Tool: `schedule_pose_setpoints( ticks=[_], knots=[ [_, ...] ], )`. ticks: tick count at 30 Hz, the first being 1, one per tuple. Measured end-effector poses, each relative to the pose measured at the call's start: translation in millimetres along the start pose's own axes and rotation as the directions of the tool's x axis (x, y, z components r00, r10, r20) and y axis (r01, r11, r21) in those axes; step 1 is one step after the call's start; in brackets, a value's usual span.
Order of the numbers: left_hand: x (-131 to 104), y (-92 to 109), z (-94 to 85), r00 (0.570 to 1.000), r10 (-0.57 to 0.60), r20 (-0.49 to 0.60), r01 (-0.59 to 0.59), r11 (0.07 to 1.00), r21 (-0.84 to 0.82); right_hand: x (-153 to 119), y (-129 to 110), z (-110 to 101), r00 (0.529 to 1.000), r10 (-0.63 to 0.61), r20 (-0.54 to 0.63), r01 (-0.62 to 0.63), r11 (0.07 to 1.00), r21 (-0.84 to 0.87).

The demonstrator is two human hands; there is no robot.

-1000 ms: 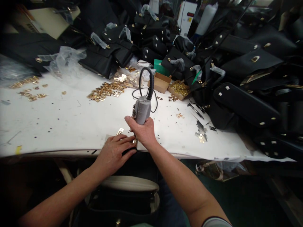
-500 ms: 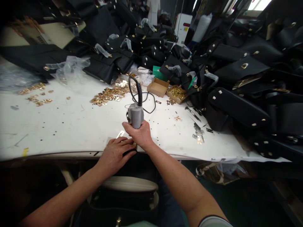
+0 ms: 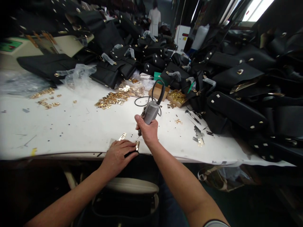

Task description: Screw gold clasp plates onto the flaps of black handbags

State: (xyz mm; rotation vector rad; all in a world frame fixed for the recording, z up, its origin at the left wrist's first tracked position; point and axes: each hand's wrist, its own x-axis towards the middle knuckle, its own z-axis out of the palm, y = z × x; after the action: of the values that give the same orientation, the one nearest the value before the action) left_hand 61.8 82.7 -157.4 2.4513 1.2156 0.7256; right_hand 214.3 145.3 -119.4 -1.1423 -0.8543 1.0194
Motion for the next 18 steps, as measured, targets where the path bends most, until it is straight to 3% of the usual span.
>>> schedule_pose_setpoints(
  ticks=[10,18],
  knots=[
    [-1,-1,-0.5,1.000,0.002,0.013,-0.002,1.000,-0.004,1,17,1,0.999,0.048,0.010,-0.048,0.999,-0.026],
    [-2,-1,-0.5,1.000,-0.011,0.019,0.011,1.000,-0.012,2,14,0,0.999,-0.018,-0.041,0.018,1.000,0.014]
  ],
)
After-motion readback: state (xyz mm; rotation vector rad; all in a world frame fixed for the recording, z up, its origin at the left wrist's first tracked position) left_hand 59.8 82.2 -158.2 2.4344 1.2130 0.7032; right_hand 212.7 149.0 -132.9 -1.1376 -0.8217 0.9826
